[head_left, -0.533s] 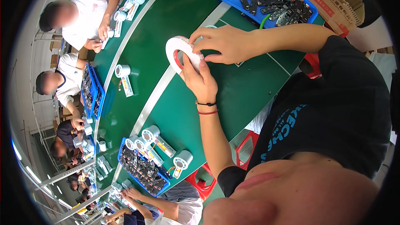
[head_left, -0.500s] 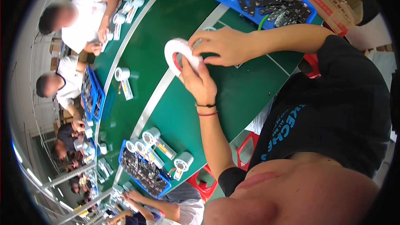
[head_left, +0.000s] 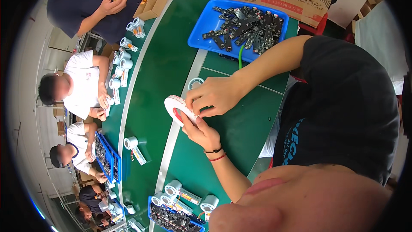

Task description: Assembling small electronic components at a factory workbench.

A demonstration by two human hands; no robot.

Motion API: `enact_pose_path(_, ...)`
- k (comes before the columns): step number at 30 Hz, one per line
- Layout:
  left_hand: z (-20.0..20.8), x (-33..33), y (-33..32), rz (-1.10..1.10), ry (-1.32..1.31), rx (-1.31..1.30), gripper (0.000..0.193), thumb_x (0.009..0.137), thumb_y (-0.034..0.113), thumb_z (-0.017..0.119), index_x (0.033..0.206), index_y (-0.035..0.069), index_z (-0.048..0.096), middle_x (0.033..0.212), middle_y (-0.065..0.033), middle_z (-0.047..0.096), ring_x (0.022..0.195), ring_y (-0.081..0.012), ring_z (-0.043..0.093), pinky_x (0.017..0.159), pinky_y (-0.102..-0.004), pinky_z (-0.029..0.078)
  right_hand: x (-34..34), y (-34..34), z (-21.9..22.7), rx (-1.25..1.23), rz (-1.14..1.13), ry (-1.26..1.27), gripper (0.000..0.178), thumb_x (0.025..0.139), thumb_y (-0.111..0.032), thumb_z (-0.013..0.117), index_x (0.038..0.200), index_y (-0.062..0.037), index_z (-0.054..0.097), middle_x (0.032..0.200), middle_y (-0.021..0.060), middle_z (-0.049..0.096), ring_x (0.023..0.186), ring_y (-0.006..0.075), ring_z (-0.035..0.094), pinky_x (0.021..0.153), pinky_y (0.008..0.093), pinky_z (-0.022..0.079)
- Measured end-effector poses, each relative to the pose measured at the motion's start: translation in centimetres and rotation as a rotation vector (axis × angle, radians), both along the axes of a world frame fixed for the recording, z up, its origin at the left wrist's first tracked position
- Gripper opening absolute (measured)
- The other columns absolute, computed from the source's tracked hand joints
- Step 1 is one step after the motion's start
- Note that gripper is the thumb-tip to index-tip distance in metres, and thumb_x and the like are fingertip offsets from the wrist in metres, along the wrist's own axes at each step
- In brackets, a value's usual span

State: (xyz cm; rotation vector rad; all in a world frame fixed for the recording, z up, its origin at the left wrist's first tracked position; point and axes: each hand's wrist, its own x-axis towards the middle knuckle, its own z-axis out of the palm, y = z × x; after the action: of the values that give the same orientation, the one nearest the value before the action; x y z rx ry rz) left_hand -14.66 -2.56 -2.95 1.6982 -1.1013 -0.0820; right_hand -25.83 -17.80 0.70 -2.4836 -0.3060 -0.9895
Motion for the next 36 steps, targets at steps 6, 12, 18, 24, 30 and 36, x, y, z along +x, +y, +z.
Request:
enact_pose_path(6,-0.5,0.1,0.2,0.006,0.011,0.012,0.065,0.101,0.039,0.050,0.145,-0.009,0.047,0.125,-0.0242,0.065,0.106,-0.0363,0.057,0.094,-0.0432,0.045,-0.3,0.6,0.4,0.209,0.006,-0.052,0.014,0.086,-0.010,0.075,0.091,-0.0086,0.061,0.104,0.0037,0.062,0.074,0.0189,0.063,0.057,0.0295,0.052)
enact_pose_path(12,-1.6,1.1,-0.1,0.019,-0.005,0.041,0.066,0.100,0.039,0.054,0.144,-0.010,0.047,0.124,-0.0251,0.065,0.106,-0.0369,0.056,0.095,-0.0439,0.044,0.4,0.1,-0.2,0.301,0.019,-0.076,0.015,0.086,-0.010,0.075,0.088,-0.0077,0.060,0.101,0.0036,0.063,0.071,0.0181,0.062,0.057,0.0298,0.051)
enact_pose_path(18,-0.6,1.0,-0.8,0.101,-0.069,0.117,0.062,0.098,0.035,0.058,0.140,-0.011,0.050,0.124,-0.0271,0.065,0.111,-0.0409,0.057,0.098,-0.0470,0.044,-0.2,-1.3,-0.6,0.234,-0.074,-0.008,0.021,0.086,-0.014,0.077,0.083,-0.0084,0.058,0.086,0.0022,0.061,0.066,0.0209,0.060,0.056,0.0328,0.047)
enact_pose_path(24,-4.3,2.5,-1.1,0.171,-0.382,0.181,0.060,0.098,0.034,0.061,0.134,-0.013,0.055,0.127,-0.0326,0.062,0.120,-0.0498,0.056,0.107,-0.0524,0.040,-1.3,-3.8,-4.1,0.248,-0.179,0.071,0.018,0.085,-0.015,0.074,0.084,-0.0061,0.059,0.081,0.0087,0.060,0.074,0.0293,0.062,0.063,0.0401,0.051)
enact_pose_path(30,0.9,-1.2,-0.2,0.210,-0.227,0.493,0.059,0.097,0.032,0.061,0.140,-0.007,0.052,0.128,-0.0276,0.062,0.120,-0.0454,0.053,0.101,-0.0509,0.044,-3.3,-3.7,-3.8,0.265,-0.236,0.040,0.013,0.088,-0.014,0.071,0.086,-0.0067,0.061,0.086,0.0076,0.060,0.078,0.0279,0.063,0.066,0.0404,0.051)
enact_pose_path(36,1.5,-0.9,-0.9,0.320,-0.220,0.582,0.058,0.095,0.033,0.063,0.142,0.000,0.052,0.126,-0.0214,0.062,0.117,-0.0411,0.055,0.097,-0.0472,0.048,-4.0,-4.1,-4.6,0.305,-0.259,0.102,0.012,0.091,-0.015,0.070,0.088,-0.0073,0.060,0.087,0.0070,0.059,0.080,0.0275,0.063,0.067,0.0407,0.051)
